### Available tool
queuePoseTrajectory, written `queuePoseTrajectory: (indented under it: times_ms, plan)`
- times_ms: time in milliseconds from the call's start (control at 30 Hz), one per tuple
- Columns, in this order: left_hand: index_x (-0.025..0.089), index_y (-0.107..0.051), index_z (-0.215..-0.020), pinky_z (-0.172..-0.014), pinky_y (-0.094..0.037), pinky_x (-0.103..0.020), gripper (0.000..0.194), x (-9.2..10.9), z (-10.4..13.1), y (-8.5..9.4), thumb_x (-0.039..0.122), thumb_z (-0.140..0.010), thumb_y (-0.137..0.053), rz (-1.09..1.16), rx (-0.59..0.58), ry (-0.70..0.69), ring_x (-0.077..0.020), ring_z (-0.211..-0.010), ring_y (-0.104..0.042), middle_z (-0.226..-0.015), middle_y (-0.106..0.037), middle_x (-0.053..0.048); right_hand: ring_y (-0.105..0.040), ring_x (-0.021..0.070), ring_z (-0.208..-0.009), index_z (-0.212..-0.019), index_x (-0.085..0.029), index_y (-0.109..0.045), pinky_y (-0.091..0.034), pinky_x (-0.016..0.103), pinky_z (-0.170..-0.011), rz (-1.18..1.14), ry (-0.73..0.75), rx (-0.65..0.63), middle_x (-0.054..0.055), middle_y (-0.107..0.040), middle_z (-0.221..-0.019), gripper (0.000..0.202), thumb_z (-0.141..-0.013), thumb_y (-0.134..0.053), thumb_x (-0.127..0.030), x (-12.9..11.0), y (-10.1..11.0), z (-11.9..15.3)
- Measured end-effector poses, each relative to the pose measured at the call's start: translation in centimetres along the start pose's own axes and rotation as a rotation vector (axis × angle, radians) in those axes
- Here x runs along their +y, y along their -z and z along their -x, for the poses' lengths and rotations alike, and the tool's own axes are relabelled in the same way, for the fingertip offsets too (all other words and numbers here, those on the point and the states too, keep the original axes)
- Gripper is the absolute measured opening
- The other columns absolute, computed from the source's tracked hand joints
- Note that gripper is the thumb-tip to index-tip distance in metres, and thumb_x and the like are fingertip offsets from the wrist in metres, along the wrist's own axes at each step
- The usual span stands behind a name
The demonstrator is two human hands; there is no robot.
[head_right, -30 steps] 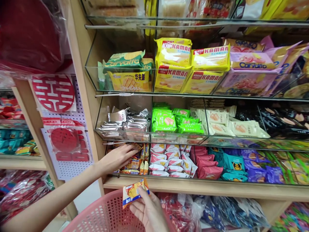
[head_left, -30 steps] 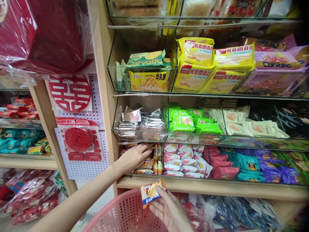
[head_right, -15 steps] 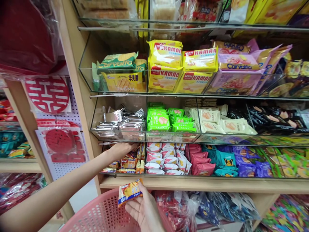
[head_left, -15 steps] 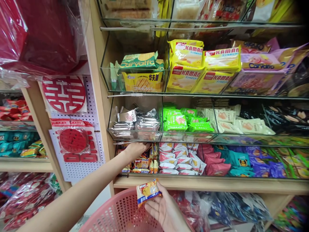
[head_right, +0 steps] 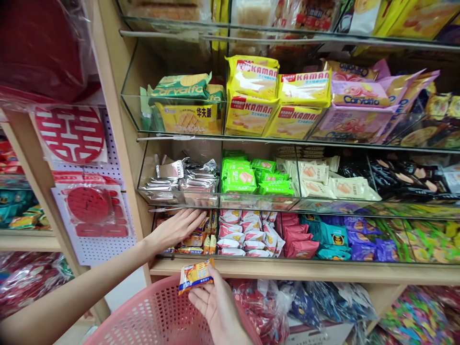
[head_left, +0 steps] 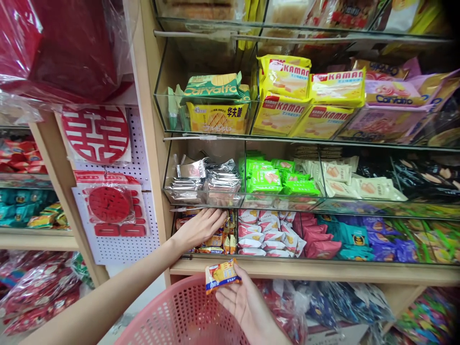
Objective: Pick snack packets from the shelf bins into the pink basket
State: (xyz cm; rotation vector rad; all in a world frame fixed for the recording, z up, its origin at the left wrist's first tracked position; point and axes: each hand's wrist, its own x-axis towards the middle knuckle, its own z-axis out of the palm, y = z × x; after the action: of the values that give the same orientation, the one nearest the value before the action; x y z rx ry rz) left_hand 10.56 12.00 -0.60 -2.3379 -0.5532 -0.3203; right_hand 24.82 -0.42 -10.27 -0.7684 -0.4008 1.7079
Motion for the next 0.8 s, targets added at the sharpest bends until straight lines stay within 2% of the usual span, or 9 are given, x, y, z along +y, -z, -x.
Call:
queuePoseTrajectory:
  times_ms: [200, 267, 333, 400, 467, 600, 800]
  plan:
    - [0.004, -0.032, -0.134, -0.103, -0.039, -0.043, 0.044, 0.1, 1.2, 0.6, 0.009, -0.090, -0.028, 0.074, 0.065, -0.049, -0.0295, -0.124, -0.044, -0.129, -0.051, -0.020, -0.063, 0.0225, -0.101, -0.125, -0.006, -0.045, -0.047, 0.033, -0.093, 0.018, 0.004, -0.007, 0.017, -0.065, -0.114, 0.070, -0.072, -0.067, -0.046, -0.1, -0.5, -0.2]
    - [0.005, -0.031, -0.134, -0.106, -0.036, -0.046, 0.045, 0.9, 1.9, 1.4, 0.009, -0.090, -0.030, 0.100, 0.081, -0.052, -0.0293, -0.125, -0.042, -0.128, -0.052, -0.020, -0.063, 0.0223, -0.101, -0.124, -0.007, -0.046, -0.047, 0.033, -0.093, 0.016, 0.002, -0.008, 0.017, -0.065, -0.113, 0.069, -0.073, -0.067, -0.047, -0.2, -0.7, -0.1]
    - [0.007, -0.033, -0.133, -0.105, -0.037, -0.048, 0.044, 2.3, 2.9, 2.5, 0.013, -0.089, -0.034, 0.169, 0.085, -0.009, -0.0283, -0.121, -0.046, -0.121, -0.056, -0.017, -0.063, 0.0219, -0.100, -0.125, -0.008, -0.046, -0.046, 0.034, -0.094, 0.005, 0.007, -0.015, 0.016, -0.065, -0.112, 0.068, -0.074, -0.065, -0.048, -0.2, -0.8, 0.1]
    - [0.011, -0.036, -0.131, -0.095, -0.047, -0.045, 0.045, 4.0, 4.2, 3.3, 0.023, -0.088, -0.043, 0.348, 0.042, 0.119, -0.0261, -0.108, -0.055, -0.115, -0.058, -0.015, -0.064, 0.0208, -0.095, -0.125, -0.009, -0.046, -0.047, 0.034, -0.093, -0.009, 0.015, -0.011, 0.014, -0.067, -0.108, 0.066, -0.075, -0.064, -0.048, -0.1, -0.9, 0.2]
    - [0.015, -0.035, -0.132, -0.086, -0.053, -0.042, 0.051, 5.6, 5.4, 3.7, 0.029, -0.085, -0.048, 0.502, -0.049, 0.239, -0.0260, -0.104, -0.058, -0.121, -0.055, -0.015, -0.065, 0.0198, -0.090, -0.124, -0.010, -0.047, -0.048, 0.034, -0.092, -0.020, 0.015, -0.010, 0.013, -0.068, -0.103, 0.064, -0.076, -0.063, -0.049, 0.2, -1.0, 0.3]
    - [0.018, -0.033, -0.135, -0.090, -0.050, -0.047, 0.056, 7.3, 7.1, 3.4, 0.027, -0.082, -0.050, 0.638, -0.177, 0.325, -0.0296, -0.109, -0.056, -0.127, -0.054, -0.015, -0.066, 0.0201, -0.088, -0.124, -0.012, -0.047, -0.049, 0.035, -0.089, -0.026, 0.012, -0.028, 0.012, -0.068, -0.102, 0.064, -0.076, -0.061, -0.053, 1.0, -1.4, 0.6]
    - [0.023, -0.027, -0.139, -0.091, -0.046, -0.052, 0.058, 7.8, 7.7, 3.2, 0.028, -0.084, -0.047, 0.792, -0.200, 0.402, -0.0304, -0.112, -0.052, -0.126, -0.053, -0.012, -0.066, 0.0184, -0.086, -0.113, -0.013, -0.055, -0.050, 0.032, -0.086, -0.018, -0.025, -0.003, 0.010, -0.069, -0.095, 0.056, -0.074, -0.065, -0.050, 2.4, -2.0, 1.2]
